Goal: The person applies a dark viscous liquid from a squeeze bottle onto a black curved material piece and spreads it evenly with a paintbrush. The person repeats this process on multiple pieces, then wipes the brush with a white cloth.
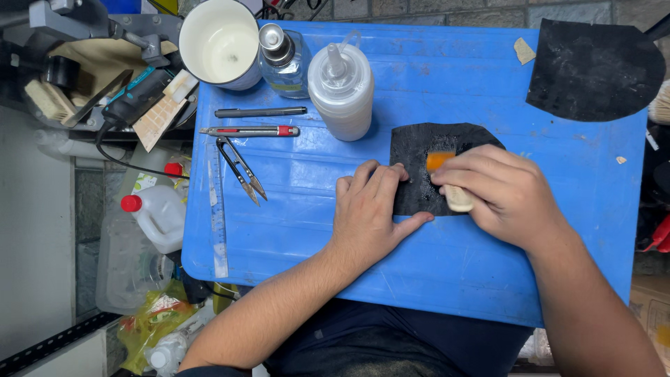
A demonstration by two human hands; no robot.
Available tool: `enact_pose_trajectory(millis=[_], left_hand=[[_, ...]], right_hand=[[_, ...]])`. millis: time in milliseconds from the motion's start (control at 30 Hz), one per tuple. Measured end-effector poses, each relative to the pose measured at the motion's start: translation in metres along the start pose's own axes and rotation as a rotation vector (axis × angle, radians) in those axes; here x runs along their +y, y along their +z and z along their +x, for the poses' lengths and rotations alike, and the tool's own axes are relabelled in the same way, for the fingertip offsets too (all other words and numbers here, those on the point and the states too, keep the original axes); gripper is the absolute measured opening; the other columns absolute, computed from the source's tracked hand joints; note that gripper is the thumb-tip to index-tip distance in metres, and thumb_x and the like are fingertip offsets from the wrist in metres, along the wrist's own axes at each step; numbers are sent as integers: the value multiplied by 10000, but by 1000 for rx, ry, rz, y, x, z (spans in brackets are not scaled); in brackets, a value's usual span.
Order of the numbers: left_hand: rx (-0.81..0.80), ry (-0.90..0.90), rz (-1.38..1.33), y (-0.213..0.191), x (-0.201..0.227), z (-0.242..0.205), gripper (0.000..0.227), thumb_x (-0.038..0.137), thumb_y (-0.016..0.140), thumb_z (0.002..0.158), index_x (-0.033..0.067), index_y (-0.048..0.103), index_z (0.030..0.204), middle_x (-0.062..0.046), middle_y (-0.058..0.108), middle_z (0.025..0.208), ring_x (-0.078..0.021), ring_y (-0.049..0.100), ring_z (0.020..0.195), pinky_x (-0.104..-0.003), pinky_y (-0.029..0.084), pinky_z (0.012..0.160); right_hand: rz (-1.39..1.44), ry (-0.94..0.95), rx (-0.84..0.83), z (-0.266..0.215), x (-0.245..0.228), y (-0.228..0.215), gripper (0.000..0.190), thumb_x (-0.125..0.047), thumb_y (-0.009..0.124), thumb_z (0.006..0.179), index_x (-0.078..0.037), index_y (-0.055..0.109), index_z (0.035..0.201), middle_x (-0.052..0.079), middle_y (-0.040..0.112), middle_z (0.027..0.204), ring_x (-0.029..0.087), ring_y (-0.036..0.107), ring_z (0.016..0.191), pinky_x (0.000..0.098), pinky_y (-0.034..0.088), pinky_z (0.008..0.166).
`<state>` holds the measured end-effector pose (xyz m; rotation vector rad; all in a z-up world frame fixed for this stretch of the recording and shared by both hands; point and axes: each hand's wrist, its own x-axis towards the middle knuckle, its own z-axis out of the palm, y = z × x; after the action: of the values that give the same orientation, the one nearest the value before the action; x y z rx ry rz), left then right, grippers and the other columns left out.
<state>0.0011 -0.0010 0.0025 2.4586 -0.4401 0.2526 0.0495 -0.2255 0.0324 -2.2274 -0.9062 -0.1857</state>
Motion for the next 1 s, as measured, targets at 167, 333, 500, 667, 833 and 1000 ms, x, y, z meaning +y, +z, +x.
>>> enact_pose_trajectory(millis=[167,333,500,667,833,1000], left_hand=[[-18,-10,-10,-1,0,0,710,500,865,722,79,572,1214,-55,644,1150,-284,549,1195,-436,355,870],[-6,9,-7,0,0,1,690,495,863,743,83,576,1216,-59,642,1165,-285,542,1199,-439,357,878],[-36,12,25,-1,0,0,660,524,831,756,104,600,1209,-47,653,1193,-270,545,1196,-434,362,871],[25,92,77,-3,2,0,584,539,773,820,80,675,1167,-82,648,1253,-277,537,1201,-422,375,852],[-6,150,138,-7,3,13,282,339,729,913,83,713,1031,-66,651,1123,-268,555,1142,-429,392,852],[-150,243,321,-7,4,37,115,166,703,789,70,707,852,-80,629,960,-278,562,1015,-422,412,813]], right_hand=[[238,195,20,-6,3,-9,67,-24,719,913,-29,739,977,97,761,1042,219,754,964,311,591,825],[-34,196,325,-5,8,-16,28,13,745,1038,31,725,1043,151,748,1078,243,742,978,301,575,849],[85,-6,193,-11,14,-13,124,-4,776,927,26,717,1031,150,747,1055,232,738,925,302,568,794],[503,334,587,-37,36,-11,99,-10,565,1079,50,598,1007,184,672,966,204,605,769,292,501,731],[887,500,704,-51,67,-12,122,-15,450,1055,5,535,970,146,608,863,176,559,689,299,492,639],[805,649,608,-49,78,-6,140,-47,496,1086,25,574,995,136,601,813,168,559,673,295,491,642]])
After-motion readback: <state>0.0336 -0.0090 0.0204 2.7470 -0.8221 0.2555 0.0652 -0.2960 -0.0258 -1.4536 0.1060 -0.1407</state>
